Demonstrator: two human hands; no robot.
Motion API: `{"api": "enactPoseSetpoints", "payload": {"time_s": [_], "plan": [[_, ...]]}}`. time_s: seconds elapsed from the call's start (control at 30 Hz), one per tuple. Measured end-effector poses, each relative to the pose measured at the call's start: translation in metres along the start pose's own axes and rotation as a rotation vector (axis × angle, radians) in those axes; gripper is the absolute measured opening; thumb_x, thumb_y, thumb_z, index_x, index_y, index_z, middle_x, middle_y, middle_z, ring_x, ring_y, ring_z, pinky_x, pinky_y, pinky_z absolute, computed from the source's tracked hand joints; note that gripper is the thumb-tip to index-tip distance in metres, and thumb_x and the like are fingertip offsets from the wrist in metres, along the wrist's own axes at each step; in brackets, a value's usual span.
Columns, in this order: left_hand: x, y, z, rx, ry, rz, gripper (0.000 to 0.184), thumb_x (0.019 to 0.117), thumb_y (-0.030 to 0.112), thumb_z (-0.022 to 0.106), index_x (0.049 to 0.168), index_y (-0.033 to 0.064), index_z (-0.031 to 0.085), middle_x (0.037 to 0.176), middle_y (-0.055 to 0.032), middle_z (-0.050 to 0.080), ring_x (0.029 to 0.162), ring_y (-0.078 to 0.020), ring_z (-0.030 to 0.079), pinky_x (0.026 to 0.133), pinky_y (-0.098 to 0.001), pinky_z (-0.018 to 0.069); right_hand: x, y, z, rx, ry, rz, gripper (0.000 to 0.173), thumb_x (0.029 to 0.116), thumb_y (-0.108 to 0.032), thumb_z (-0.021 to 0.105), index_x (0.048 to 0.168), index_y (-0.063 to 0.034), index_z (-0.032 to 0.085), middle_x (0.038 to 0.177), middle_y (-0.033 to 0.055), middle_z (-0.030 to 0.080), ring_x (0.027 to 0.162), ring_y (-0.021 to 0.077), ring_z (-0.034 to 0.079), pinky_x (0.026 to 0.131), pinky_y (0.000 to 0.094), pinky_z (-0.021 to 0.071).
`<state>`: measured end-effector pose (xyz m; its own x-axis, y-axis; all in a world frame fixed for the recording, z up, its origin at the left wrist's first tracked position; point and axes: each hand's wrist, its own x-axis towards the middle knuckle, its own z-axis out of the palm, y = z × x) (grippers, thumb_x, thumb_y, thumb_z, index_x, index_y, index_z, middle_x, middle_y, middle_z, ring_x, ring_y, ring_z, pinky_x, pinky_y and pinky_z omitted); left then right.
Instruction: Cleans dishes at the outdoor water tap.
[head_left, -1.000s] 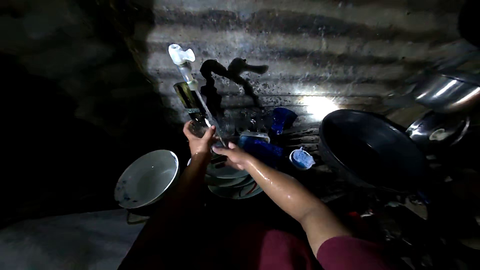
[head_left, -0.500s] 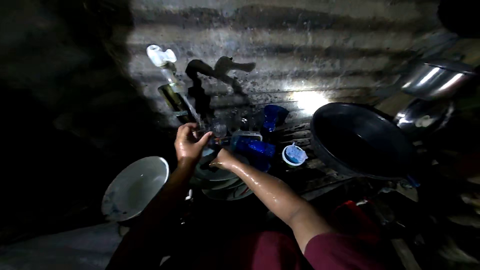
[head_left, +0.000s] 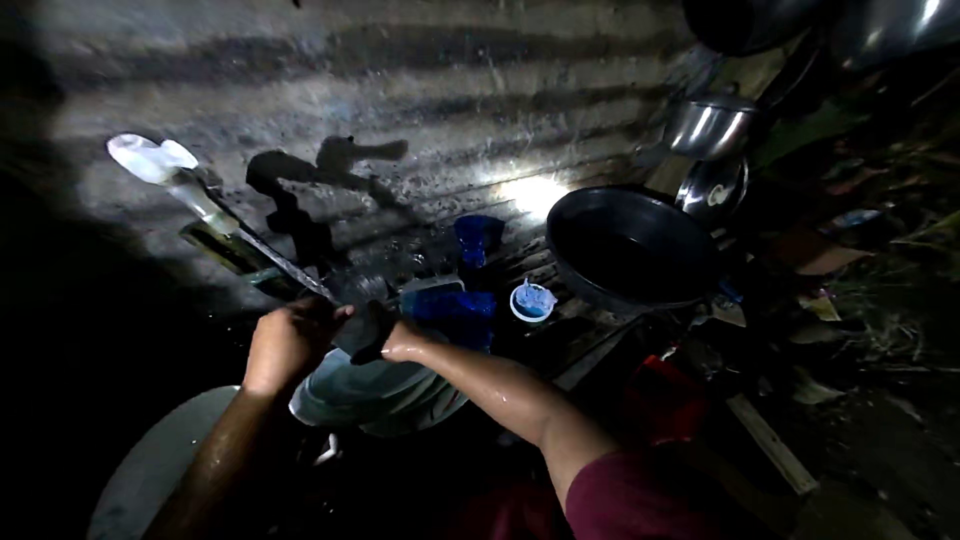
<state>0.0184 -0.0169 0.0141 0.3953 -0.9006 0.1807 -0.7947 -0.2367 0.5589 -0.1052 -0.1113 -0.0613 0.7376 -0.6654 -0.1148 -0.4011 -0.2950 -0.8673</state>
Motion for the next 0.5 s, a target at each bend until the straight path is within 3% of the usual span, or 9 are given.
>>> {"api": "enactPoseSetpoints", "payload": {"time_s": [0.1, 0.17, 0.2, 0.23, 0.3, 0.37, 0.4, 0.47, 0.5], "plan": [[-0.006, -0.011, 0.009, -0.035, -0.022, -0.047, 0.029, 0.1015, 0.024, 0.067, 0.104, -0.0049, 0.069, 0.094, -0.0278, 0.069, 0.089, -0.0458, 0.067, 0.082, -0.069, 0.0497, -0.002, 0.007, 0.012, -0.006, 0.019, 0.059, 0.067, 0.0824, -0.013, 0.085, 0.141, 0.0005, 0.054, 0.128, 0.0274, 0.064, 0.12, 0.0412, 0.062, 0.101, 0.0609, 0.0506], [0.002, -0.01, 0.007, -0.046, 0.021, 0.013, 0.032, 0.1004, 0.026, 0.069, 0.101, -0.006, 0.069, 0.089, -0.0268, 0.068, 0.083, -0.0433, 0.066, 0.078, -0.0671, 0.0495, 0.008, 0.005, 0.005, -0.018, 0.018, 0.045, 0.066, 0.0822, -0.017, 0.086, 0.139, 0.0006, 0.057, 0.13, 0.0246, 0.065, 0.123, 0.037, 0.061, 0.105, 0.0575, 0.0488], [0.002, -0.011, 0.009, -0.063, -0.012, -0.018, 0.033, 0.1006, 0.026, 0.068, 0.103, -0.0069, 0.07, 0.092, -0.0283, 0.069, 0.087, -0.0448, 0.067, 0.082, -0.0687, 0.0491, 0.008, 0.009, 0.007, -0.029, 0.019, 0.073, 0.065, 0.0824, -0.015, 0.086, 0.138, 0.0014, 0.057, 0.129, 0.0251, 0.065, 0.123, 0.0379, 0.062, 0.104, 0.0587, 0.0491], [-0.004, -0.014, 0.013, -0.08, -0.049, -0.062, 0.033, 0.1019, 0.025, 0.066, 0.106, -0.0068, 0.069, 0.097, -0.0292, 0.069, 0.091, -0.0458, 0.067, 0.085, -0.0696, 0.0481, 0.003, 0.011, 0.014, -0.052, 0.016, 0.097, 0.068, 0.0813, -0.015, 0.086, 0.14, 0.0009, 0.055, 0.127, 0.0257, 0.066, 0.121, 0.0397, 0.062, 0.101, 0.0609, 0.0501], [-0.007, -0.018, 0.008, -0.12, 0.002, -0.056, 0.031, 0.103, 0.025, 0.065, 0.106, -0.0061, 0.068, 0.094, -0.0271, 0.069, 0.085, -0.0424, 0.067, 0.082, -0.0672, 0.0505, -0.003, 0.003, 0.012, -0.009, 0.051, 0.049, 0.078, 0.0789, -0.013, 0.088, 0.146, -0.0016, 0.049, 0.128, 0.0261, 0.065, 0.121, 0.0404, 0.062, 0.101, 0.0612, 0.0504], [-0.012, -0.021, 0.01, -0.254, 0.117, -0.012, 0.028, 0.1017, 0.022, 0.066, 0.101, -0.0061, 0.065, 0.087, -0.0198, 0.065, 0.076, -0.0275, 0.061, 0.076, -0.0532, 0.0506, -0.004, 0.008, 0.005, 0.31, 0.07, -0.015, 0.075, 0.0836, -0.001, 0.082, 0.149, -0.0004, 0.046, 0.136, 0.0267, 0.061, 0.125, 0.0359, 0.061, 0.105, 0.0532, 0.051], [-0.018, -0.027, 0.017, -0.362, 0.154, -0.028, 0.024, 0.1017, 0.02, 0.066, 0.101, -0.0044, 0.065, 0.087, -0.0131, 0.064, 0.075, -0.017, 0.058, 0.075, -0.0424, 0.051, -0.008, 0.013, 0.005, 0.574, 0.026, 0.004, 0.068, 0.0926, 0.001, 0.071, 0.153, -0.0016, 0.039, 0.143, 0.0272, 0.054, 0.126, 0.0357, 0.058, 0.103, 0.052, 0.0516], [-0.019, -0.044, 0.033, -0.68, 0.18, -0.063, 0.012, 0.1043, 0.018, 0.059, 0.102, 0.0063, 0.061, 0.09, 0.004, 0.062, 0.077, -0.0002, 0.059, 0.075, -0.0233, 0.0535, -0.004, 0.02, 0.0, 0.965, -0.078, 0.059, 0.058, 0.1067, -0.015, 0.054, 0.158, -0.0129, 0.029, 0.154, 0.0232, 0.041, 0.129, 0.0378, 0.054, 0.099, 0.0575, 0.0519], [-0.014, -0.05, 0.04, -0.893, 0.163, -0.087, 0.014, 0.1082, 0.02, 0.049, 0.103, 0.0115, 0.06, 0.092, 0.0073, 0.064, 0.08, -0.0005, 0.062, 0.075, -0.0228, 0.056, -0.001, 0.022, -0.005, 1.026, -0.069, 0.075, 0.054, 0.1074, -0.019, 0.053, 0.157, -0.0153, 0.031, 0.151, 0.0216, 0.043, 0.123, 0.0363, 0.056, 0.094, 0.0558, 0.0535]]}}
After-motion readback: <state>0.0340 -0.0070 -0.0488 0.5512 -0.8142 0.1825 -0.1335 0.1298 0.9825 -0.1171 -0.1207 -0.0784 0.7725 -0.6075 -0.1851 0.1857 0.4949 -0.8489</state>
